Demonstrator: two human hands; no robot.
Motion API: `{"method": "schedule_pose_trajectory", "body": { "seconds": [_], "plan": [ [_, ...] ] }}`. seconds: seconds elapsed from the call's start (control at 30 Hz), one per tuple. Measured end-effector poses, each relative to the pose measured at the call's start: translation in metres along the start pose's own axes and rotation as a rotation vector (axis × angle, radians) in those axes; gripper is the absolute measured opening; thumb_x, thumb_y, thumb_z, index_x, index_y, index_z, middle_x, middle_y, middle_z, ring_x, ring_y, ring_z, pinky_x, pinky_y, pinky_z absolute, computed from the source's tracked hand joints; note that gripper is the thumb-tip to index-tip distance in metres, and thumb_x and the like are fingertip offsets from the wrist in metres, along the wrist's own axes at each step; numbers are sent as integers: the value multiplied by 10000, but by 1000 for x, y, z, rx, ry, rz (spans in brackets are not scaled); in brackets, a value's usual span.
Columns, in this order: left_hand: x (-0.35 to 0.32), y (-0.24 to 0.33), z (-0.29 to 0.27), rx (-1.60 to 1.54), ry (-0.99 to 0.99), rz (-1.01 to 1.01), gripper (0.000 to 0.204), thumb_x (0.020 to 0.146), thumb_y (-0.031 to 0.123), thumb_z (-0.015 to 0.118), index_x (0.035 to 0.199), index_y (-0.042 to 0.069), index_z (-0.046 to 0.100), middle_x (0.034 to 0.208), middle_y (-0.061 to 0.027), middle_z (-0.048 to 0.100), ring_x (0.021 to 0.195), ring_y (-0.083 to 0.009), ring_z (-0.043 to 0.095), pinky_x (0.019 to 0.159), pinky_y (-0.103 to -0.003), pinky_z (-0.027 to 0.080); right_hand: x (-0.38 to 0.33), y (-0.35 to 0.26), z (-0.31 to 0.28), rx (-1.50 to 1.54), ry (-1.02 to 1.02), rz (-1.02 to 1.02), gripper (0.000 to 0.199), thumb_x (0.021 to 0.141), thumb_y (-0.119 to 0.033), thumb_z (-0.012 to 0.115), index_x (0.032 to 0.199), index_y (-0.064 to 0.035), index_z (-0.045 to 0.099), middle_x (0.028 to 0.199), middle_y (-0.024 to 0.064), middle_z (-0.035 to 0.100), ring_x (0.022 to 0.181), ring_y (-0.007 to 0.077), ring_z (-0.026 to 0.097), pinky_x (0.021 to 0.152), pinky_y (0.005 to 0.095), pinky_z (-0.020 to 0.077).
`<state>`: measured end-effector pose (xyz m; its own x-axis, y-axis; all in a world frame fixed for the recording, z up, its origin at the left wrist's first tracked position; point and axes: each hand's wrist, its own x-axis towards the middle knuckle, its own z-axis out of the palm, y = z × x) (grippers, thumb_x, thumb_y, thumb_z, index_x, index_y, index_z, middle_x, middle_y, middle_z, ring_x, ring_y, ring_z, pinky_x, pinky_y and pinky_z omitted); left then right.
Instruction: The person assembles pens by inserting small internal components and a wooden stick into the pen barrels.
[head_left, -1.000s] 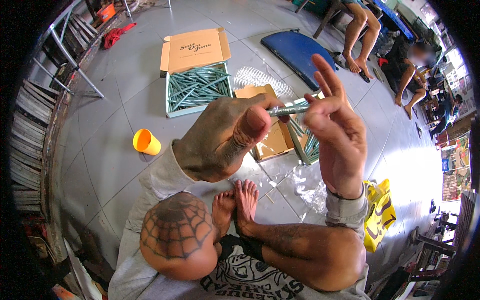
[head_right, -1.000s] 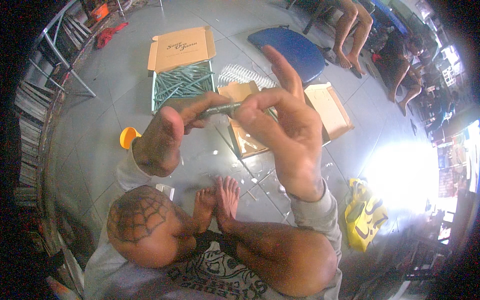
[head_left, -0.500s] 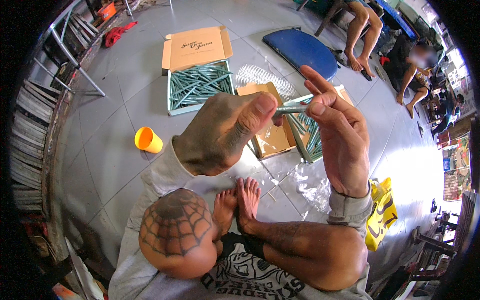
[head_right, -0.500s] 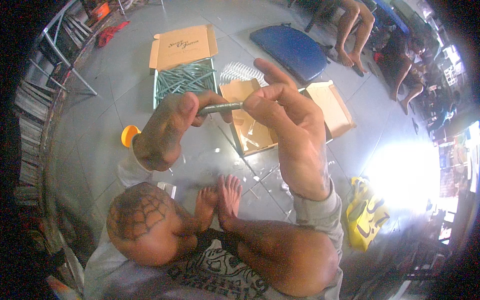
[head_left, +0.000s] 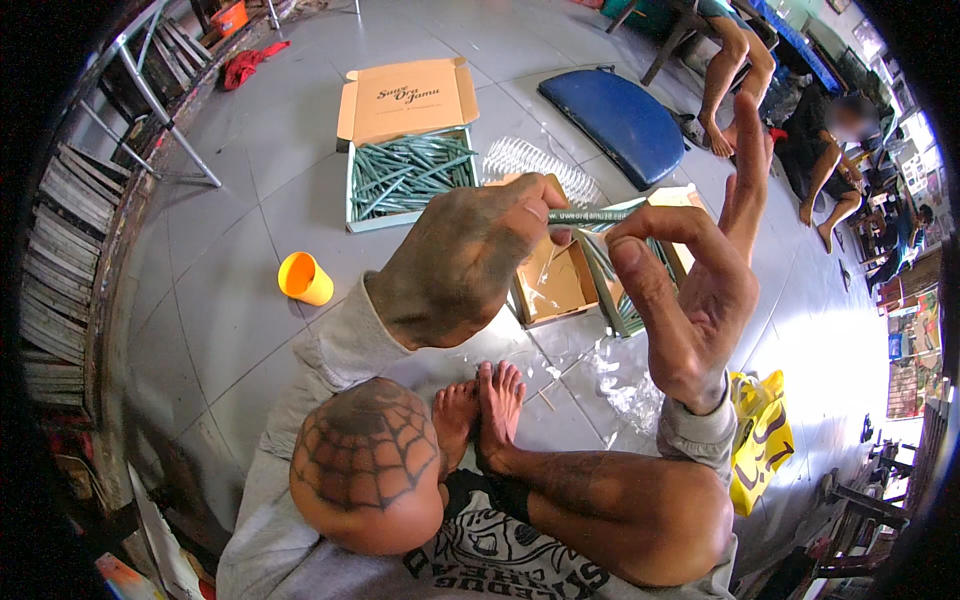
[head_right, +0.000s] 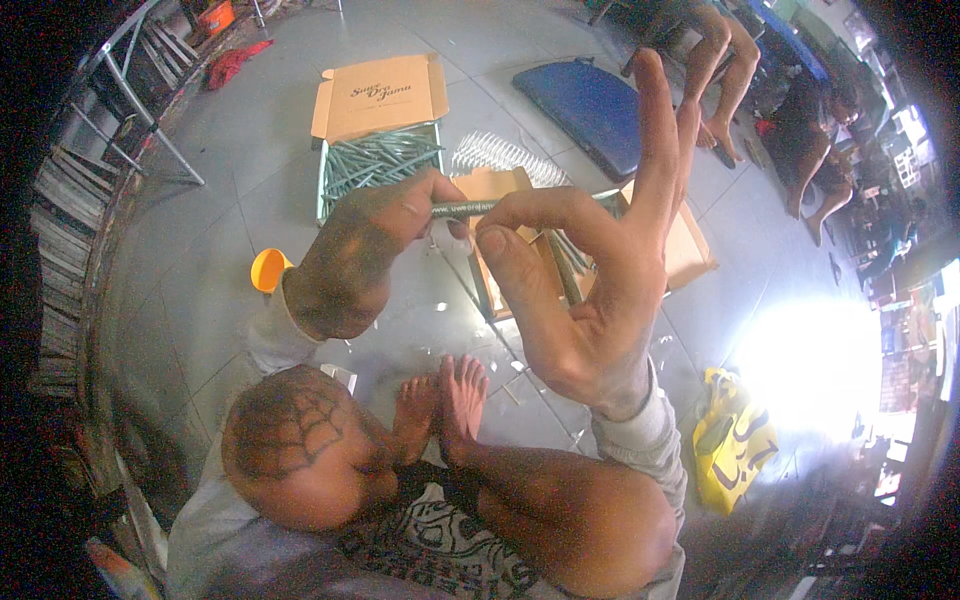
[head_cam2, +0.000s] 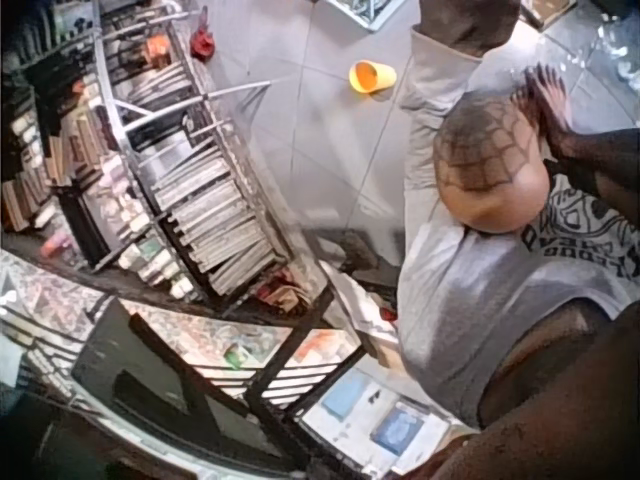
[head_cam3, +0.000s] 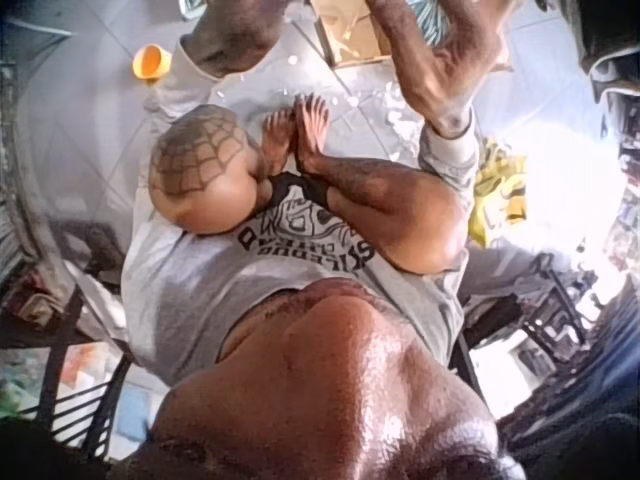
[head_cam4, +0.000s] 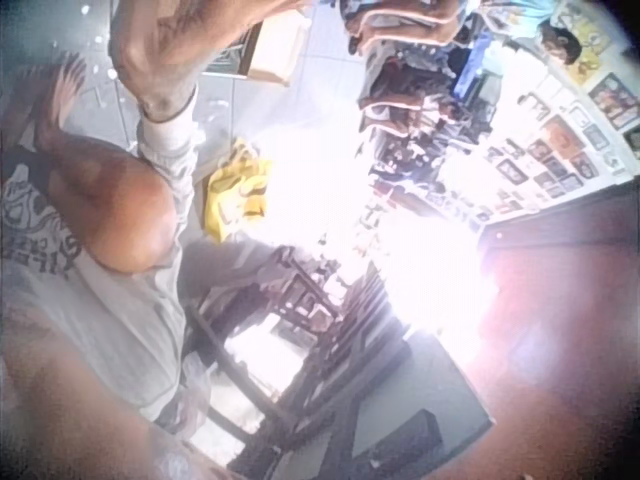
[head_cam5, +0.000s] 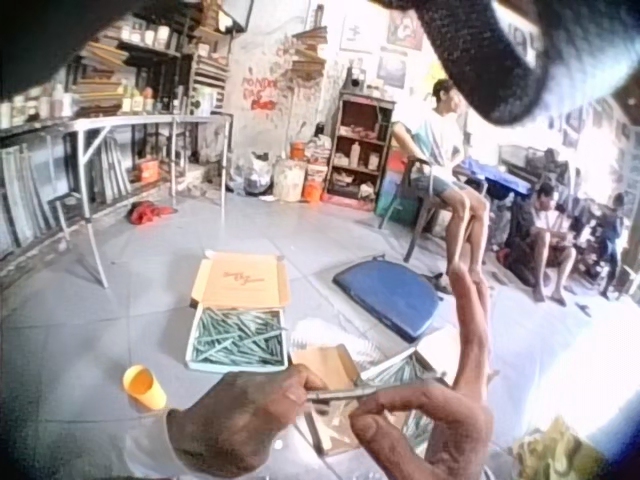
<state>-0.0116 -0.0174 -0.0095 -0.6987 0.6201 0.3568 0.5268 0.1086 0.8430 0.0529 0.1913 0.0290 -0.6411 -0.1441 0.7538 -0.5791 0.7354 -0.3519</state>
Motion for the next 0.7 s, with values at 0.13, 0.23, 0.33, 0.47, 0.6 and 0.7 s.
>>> {"method": "schedule_pose_trajectory", "body": {
  "seconds": [0.13,0.23,0.33,0.47,0.6,0.7],
  "plan": [
    [4,5,18,-149,138,22,413,1034,382,428,1142,15,583,838,-62,587,795,-156,543,769,-287,437,3,-3,-2,303,35,-116,155,787,-218,734,835,-73,710,1595,270,231,1514,388,134,1191,567,63],
    [7,13,12,-199,60,-27,370,1045,329,451,1162,8,593,797,-26,556,748,-108,510,704,-266,424,6,7,-2,507,-21,-73,122,791,-198,737,828,-84,713,1582,267,265,1507,428,124,1185,574,65],
    [3,13,11,-210,35,-23,337,1047,254,473,1213,-11,600,769,-11,544,695,-84,489,639,-244,410,10,4,0,140,23,-87,159,814,-219,726,816,-60,707,1584,243,286,1513,393,130,1189,569,71],
    [-1,8,16,-290,72,13,344,1038,201,507,1274,-29,605,726,-2,538,631,-78,481,579,-244,405,8,4,0,-47,-16,-24,176,818,-221,739,817,-46,716,1587,217,299,1506,373,170,1190,561,85],
    [0,12,16,-213,58,45,347,1035,207,511,1268,-25,622,676,3,534,599,-79,486,558,-252,408,6,6,-4,-35,-49,2,146,813,-191,747,835,-49,720,1579,217,314,1502,373,180,1190,554,99],
    [-1,11,17,-214,57,72,339,1031,204,513,1256,-19,636,651,4,534,579,-80,489,547,-255,410,4,5,-5,-27,-63,42,131,806,-175,754,837,-53,717,1567,216,338,1503,380,170,1192,558,80]
  ]
}}
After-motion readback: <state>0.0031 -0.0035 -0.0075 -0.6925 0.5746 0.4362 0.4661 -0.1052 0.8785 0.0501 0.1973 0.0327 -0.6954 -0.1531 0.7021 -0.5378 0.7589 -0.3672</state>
